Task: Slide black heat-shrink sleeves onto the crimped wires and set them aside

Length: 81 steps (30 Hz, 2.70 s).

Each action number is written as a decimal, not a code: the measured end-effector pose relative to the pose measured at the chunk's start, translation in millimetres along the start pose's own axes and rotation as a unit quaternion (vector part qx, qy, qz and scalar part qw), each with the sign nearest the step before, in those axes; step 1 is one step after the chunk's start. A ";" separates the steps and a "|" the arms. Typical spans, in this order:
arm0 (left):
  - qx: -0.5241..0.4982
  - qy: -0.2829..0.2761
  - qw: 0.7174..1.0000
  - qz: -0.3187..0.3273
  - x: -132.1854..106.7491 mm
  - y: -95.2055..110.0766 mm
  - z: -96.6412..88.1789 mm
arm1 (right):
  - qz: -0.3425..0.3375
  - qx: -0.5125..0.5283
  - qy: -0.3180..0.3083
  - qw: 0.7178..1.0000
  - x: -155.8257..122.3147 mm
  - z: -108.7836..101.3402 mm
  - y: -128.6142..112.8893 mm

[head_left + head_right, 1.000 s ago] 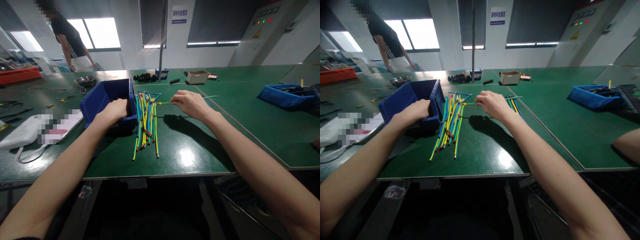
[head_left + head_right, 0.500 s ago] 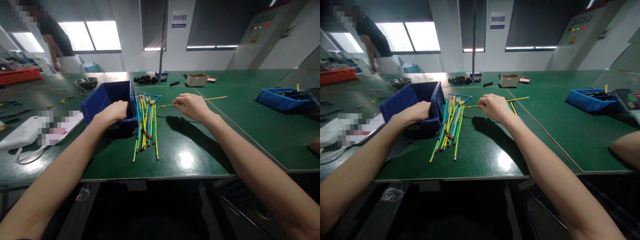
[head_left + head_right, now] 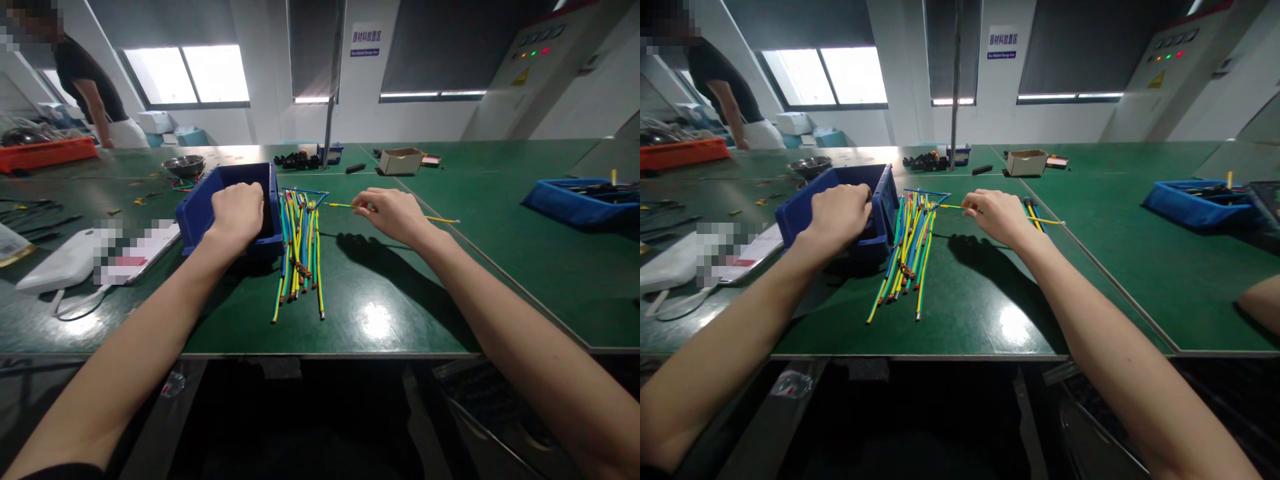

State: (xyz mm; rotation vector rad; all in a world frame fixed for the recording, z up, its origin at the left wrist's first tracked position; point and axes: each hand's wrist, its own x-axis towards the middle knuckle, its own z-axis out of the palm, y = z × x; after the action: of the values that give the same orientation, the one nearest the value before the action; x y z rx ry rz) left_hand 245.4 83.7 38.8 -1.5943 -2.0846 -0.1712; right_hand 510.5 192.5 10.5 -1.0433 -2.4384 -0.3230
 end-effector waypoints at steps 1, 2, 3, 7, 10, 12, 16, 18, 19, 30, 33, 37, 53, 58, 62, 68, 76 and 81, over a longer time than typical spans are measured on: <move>-0.016 0.056 0.998 -0.011 0.2 -0.5 -0.4 | 0.000 0.006 0.006 1.000 0.0 0.0 0.1; -0.036 0.117 0.992 -0.014 0.8 -1.1 -0.5 | -0.003 0.012 0.013 1.000 0.0 0.0 0.2; -0.058 0.172 0.983 -0.005 1.4 -1.7 -0.6 | -0.007 0.021 0.020 1.000 -0.1 0.2 0.6; -0.134 0.270 0.946 0.119 2.9 1.7 -0.7 | -0.042 0.083 0.046 0.995 0.5 2.6 3.2; -0.156 0.245 0.935 0.202 1.6 9.8 1.2 | -0.059 0.114 0.069 0.989 1.5 3.9 4.1; -0.157 0.225 0.931 0.242 0.6 15.2 4.0 | -0.059 0.120 0.084 0.987 2.0 3.3 3.5; -0.163 0.193 0.922 0.294 0.0 21.5 10.2 | -0.068 0.128 0.100 0.984 2.3 0.4 0.4; -0.173 0.184 0.920 0.300 0.4 22.1 12.4 | -0.080 0.125 0.105 0.983 2.3 -0.7 -1.5; -0.179 0.180 0.919 0.301 0.7 22.0 13.3 | -0.086 0.122 0.107 0.983 2.3 -1.1 -2.5; -0.182 0.154 0.925 0.298 0.9 20.5 13.8 | -0.102 0.101 0.095 0.985 -0.2 -5.1 -15.8; -0.179 0.152 0.925 0.300 0.3 20.9 12.4 | -0.097 0.102 0.083 0.987 -1.3 -7.4 -20.4; -0.181 0.161 0.923 0.300 0.7 20.6 13.8 | -0.093 0.098 0.078 0.988 -2.2 -7.4 -23.3; -0.193 0.198 0.905 0.323 1.0 22.9 15.3 | -0.118 0.106 0.066 0.985 -5.4 1.3 -29.8; -0.200 0.197 0.900 0.332 1.7 21.3 14.4 | -0.116 0.116 0.064 0.984 -6.4 2.6 -29.8; -0.208 0.186 0.898 0.339 0.9 21.7 13.1 | -0.116 0.130 0.061 0.983 -6.7 1.6 -28.7; -0.215 0.198 0.892 0.346 1.3 22.5 14.6 | -0.117 0.114 0.059 0.985 -7.9 -1.2 -31.3; -0.204 0.173 0.897 0.353 0.2 25.5 13.9 | -0.131 0.103 0.057 0.984 -6.7 -3.0 -36.2; -0.210 0.181 0.912 0.303 -5.4 29.5 8.8 | -0.110 0.072 0.068 0.989 -4.5 -5.0 -25.2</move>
State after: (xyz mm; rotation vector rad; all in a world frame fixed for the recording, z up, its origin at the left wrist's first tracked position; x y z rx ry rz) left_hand 271.0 91.4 22.9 -2.1847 -1.2487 -0.6695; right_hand 496.5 170.5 11.7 -0.6705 -2.4149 -0.2749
